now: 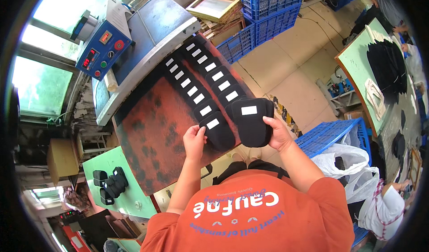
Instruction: Assembling black shoe components by applying white adhesive strips to them at a workstation.
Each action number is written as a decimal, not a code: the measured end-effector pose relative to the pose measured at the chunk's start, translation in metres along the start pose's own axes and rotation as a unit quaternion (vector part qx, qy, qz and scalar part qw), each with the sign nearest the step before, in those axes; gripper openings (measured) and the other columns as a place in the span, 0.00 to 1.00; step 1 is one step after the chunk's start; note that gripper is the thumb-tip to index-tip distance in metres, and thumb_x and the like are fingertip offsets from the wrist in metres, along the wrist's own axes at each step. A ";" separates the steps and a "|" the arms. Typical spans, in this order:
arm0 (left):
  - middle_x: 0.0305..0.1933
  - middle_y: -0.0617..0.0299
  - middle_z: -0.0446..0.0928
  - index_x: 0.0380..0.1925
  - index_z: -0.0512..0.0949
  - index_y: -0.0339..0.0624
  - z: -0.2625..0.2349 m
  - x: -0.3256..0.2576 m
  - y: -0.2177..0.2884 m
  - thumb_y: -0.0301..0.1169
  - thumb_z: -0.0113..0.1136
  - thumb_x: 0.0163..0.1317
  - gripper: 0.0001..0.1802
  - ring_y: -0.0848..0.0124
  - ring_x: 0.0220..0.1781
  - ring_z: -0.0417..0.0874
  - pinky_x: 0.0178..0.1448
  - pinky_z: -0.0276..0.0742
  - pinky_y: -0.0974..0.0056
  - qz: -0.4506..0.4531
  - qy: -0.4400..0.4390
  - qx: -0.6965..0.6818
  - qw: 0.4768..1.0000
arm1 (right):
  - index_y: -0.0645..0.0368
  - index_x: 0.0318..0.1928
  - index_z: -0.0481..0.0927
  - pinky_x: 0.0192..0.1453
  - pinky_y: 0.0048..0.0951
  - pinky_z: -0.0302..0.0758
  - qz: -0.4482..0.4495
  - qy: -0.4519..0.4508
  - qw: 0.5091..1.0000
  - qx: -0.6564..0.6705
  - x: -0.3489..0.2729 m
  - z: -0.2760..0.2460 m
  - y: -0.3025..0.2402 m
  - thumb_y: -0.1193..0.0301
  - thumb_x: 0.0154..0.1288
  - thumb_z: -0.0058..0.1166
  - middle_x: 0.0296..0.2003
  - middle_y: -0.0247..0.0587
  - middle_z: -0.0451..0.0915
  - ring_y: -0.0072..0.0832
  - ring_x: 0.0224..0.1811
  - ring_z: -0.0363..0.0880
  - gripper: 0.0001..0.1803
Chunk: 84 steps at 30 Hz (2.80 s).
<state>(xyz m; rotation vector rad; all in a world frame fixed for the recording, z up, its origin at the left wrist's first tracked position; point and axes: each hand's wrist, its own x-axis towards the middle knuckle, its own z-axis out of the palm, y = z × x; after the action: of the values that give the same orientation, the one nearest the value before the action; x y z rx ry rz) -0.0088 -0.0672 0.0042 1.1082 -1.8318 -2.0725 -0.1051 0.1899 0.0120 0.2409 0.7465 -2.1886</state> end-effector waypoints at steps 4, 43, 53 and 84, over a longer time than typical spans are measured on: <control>0.31 0.65 0.76 0.39 0.76 0.34 -0.001 0.002 -0.009 0.28 0.60 0.60 0.10 0.79 0.27 0.74 0.33 0.73 0.72 0.130 0.066 0.251 0.957 | 0.62 0.59 0.68 0.59 0.37 0.72 -0.010 0.018 1.000 -0.006 -0.004 0.002 0.000 0.69 0.62 0.55 0.54 0.43 0.74 0.34 0.54 0.75 0.25; 0.26 0.60 0.75 0.43 0.74 0.25 -0.160 0.212 0.087 0.26 0.60 0.58 0.16 0.78 0.21 0.74 0.23 0.68 0.72 0.094 0.098 0.095 0.986 | 0.60 0.61 0.65 0.65 0.38 0.67 -0.038 -0.027 0.999 0.024 0.158 0.151 0.117 0.67 0.69 0.48 0.56 0.41 0.72 0.33 0.59 0.71 0.23; 0.30 0.62 0.77 0.40 0.76 0.30 -0.129 0.145 0.074 0.22 0.63 0.55 0.12 0.81 0.22 0.73 0.23 0.66 0.77 0.059 -0.002 -0.086 0.995 | 0.60 0.59 0.67 0.61 0.34 0.71 -0.051 0.056 0.995 -0.068 0.166 0.148 0.132 0.70 0.64 0.56 0.53 0.39 0.75 0.30 0.54 0.74 0.24; 0.27 0.69 0.75 0.36 0.77 0.36 -0.107 0.065 0.033 0.24 0.63 0.58 0.07 0.82 0.26 0.73 0.31 0.71 0.76 0.195 0.054 -0.011 0.979 | 0.61 0.54 0.70 0.55 0.32 0.74 0.011 0.056 0.993 -0.103 0.127 0.140 0.140 0.74 0.59 0.61 0.48 0.39 0.77 0.28 0.50 0.76 0.23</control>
<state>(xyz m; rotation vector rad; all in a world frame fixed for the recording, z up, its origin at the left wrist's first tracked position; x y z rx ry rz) -0.0009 -0.1966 0.0102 0.7632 -1.7955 -1.7678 -0.0760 -0.0434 0.0138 0.2670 1.0217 -2.0710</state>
